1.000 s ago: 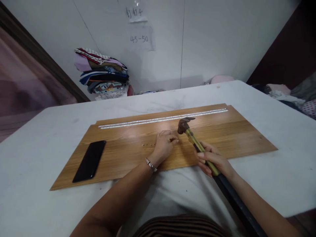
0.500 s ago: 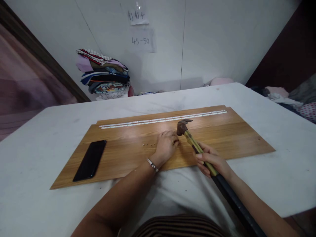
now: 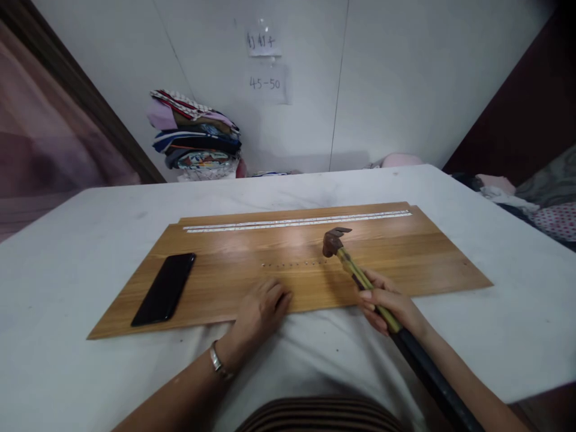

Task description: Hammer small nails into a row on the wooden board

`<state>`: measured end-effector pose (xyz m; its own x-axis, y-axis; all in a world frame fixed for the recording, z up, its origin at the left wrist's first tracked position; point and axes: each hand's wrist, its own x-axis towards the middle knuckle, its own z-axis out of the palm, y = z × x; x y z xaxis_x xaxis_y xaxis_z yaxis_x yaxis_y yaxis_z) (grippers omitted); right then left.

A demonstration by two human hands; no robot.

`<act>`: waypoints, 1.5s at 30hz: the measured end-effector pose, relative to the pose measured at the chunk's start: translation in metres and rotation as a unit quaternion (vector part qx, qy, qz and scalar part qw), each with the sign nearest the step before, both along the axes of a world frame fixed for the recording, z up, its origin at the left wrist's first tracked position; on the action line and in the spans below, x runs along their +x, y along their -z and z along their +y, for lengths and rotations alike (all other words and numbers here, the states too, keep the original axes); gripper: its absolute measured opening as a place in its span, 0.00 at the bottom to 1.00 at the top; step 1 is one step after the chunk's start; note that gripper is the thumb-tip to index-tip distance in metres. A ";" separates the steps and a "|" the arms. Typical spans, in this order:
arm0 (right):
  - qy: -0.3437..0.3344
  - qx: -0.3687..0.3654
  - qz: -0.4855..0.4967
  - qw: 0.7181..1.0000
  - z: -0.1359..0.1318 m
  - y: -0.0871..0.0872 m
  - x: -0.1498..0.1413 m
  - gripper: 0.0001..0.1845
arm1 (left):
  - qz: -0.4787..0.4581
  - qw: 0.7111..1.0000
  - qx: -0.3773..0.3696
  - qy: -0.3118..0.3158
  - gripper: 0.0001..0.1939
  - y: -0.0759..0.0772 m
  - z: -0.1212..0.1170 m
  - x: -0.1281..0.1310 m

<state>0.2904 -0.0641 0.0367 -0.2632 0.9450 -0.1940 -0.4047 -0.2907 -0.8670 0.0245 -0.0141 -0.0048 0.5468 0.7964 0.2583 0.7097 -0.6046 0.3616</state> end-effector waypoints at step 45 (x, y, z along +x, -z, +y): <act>-0.028 0.020 -0.007 0.999 0.004 0.013 0.003 0.13 | 0.024 0.999 0.024 -0.027 0.11 0.002 -0.001 0.002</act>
